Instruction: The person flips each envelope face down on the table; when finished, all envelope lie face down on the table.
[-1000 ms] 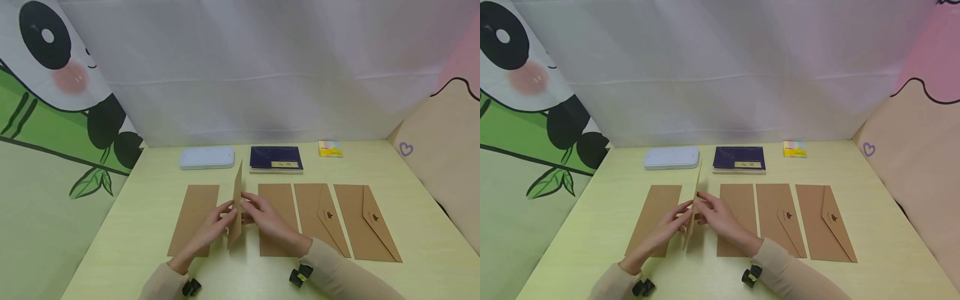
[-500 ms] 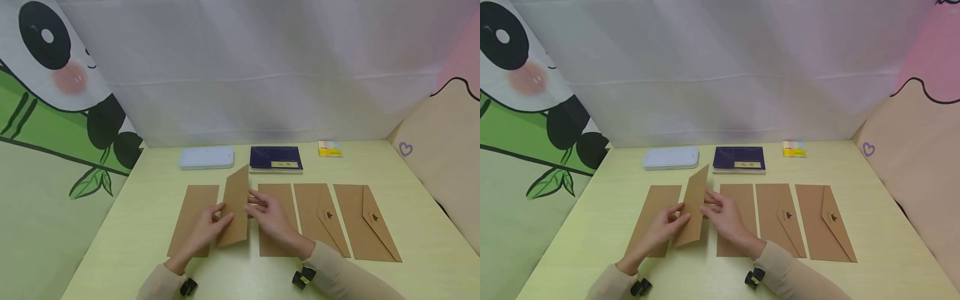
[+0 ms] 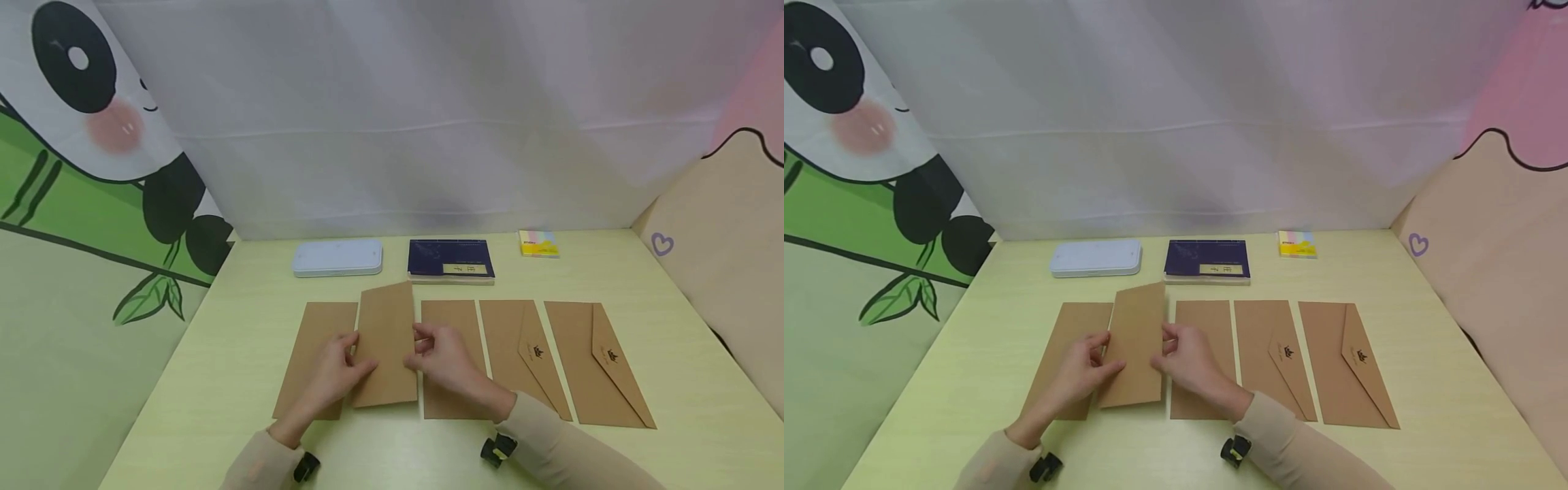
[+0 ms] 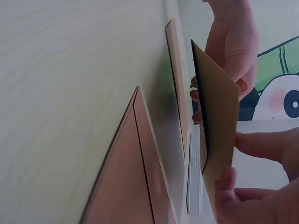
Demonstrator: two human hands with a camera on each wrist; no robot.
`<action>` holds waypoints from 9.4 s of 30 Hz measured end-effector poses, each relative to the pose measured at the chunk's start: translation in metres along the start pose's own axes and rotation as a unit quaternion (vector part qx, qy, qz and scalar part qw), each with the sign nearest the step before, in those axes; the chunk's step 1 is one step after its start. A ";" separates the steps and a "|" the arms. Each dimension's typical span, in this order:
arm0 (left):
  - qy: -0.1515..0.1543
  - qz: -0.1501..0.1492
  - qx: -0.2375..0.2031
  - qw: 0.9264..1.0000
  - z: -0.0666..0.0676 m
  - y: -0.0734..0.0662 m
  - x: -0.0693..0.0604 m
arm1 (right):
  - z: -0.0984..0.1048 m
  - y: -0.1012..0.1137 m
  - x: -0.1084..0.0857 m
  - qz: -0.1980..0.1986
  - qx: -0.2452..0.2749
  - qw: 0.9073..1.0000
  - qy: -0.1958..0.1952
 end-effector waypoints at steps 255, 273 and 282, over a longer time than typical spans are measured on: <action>0.071 -0.098 -0.236 0.964 -0.074 -0.111 0.027 | 0.070 -0.054 -0.020 -0.118 0.009 0.982 0.145; 0.072 -0.078 -0.100 0.989 -0.075 -0.097 0.028 | 0.086 -0.058 -0.020 -0.103 -0.138 0.982 0.079; 0.112 -0.068 0.011 0.991 -0.084 -0.086 0.028 | 0.084 -0.060 -0.018 -0.102 -0.221 0.968 0.053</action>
Point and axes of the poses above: each hand's wrist, its own x-axis towards the middle knuckle, its own z-axis out of the back of the hand, y = z × x, the point moved 9 cm from there along x, towards the middle knuckle, and after that the axes turned 1 degree about -x, right-handed, at the moved point
